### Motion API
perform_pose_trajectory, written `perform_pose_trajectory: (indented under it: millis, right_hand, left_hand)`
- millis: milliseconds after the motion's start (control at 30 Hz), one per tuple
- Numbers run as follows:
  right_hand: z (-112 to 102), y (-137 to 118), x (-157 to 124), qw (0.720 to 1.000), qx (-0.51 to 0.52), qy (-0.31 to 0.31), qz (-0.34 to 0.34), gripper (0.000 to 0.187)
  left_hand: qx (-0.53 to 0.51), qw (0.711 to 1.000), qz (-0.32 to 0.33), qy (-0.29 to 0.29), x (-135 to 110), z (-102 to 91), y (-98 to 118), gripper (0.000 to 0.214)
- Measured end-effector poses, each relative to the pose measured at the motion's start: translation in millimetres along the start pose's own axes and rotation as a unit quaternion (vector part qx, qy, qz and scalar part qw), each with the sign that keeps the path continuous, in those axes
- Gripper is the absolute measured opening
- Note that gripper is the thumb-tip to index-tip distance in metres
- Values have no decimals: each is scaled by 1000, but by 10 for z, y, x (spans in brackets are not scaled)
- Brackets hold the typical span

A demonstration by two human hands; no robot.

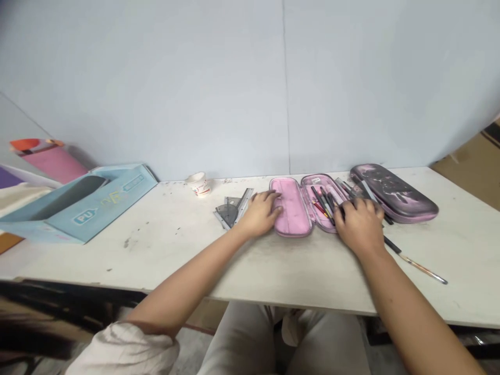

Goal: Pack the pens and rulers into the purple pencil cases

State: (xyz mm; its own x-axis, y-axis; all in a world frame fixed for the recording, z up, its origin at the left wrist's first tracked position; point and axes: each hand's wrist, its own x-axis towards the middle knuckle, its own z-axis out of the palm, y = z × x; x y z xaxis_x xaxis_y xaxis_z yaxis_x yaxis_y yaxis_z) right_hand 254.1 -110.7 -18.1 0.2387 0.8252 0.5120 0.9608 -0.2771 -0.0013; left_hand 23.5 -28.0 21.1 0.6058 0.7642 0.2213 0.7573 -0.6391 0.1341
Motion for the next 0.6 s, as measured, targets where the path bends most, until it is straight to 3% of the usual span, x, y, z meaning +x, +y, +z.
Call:
perform_pose_trajectory:
  millis: [133, 300, 433, 600]
  right_hand:
    - [1, -26, 19, 999, -20, 19, -33, 36]
    - [-85, -333, 118, 994, -24, 34, -97, 35]
    - [-218, -901, 221, 985, 8, 31, -171, 36]
    - [-240, -1820, 304, 949, 130, -70, -278, 41]
  left_hand:
    - [58, 990, -100, -78, -307, -85, -536, 63]
    - [59, 975, -106, -185, -844, -234, -1108, 73]
    - [62, 975, -95, -191, -1084, -355, -1404, 73]
    - [58, 989, -37, -129, -1041, -326, -1356, 67]
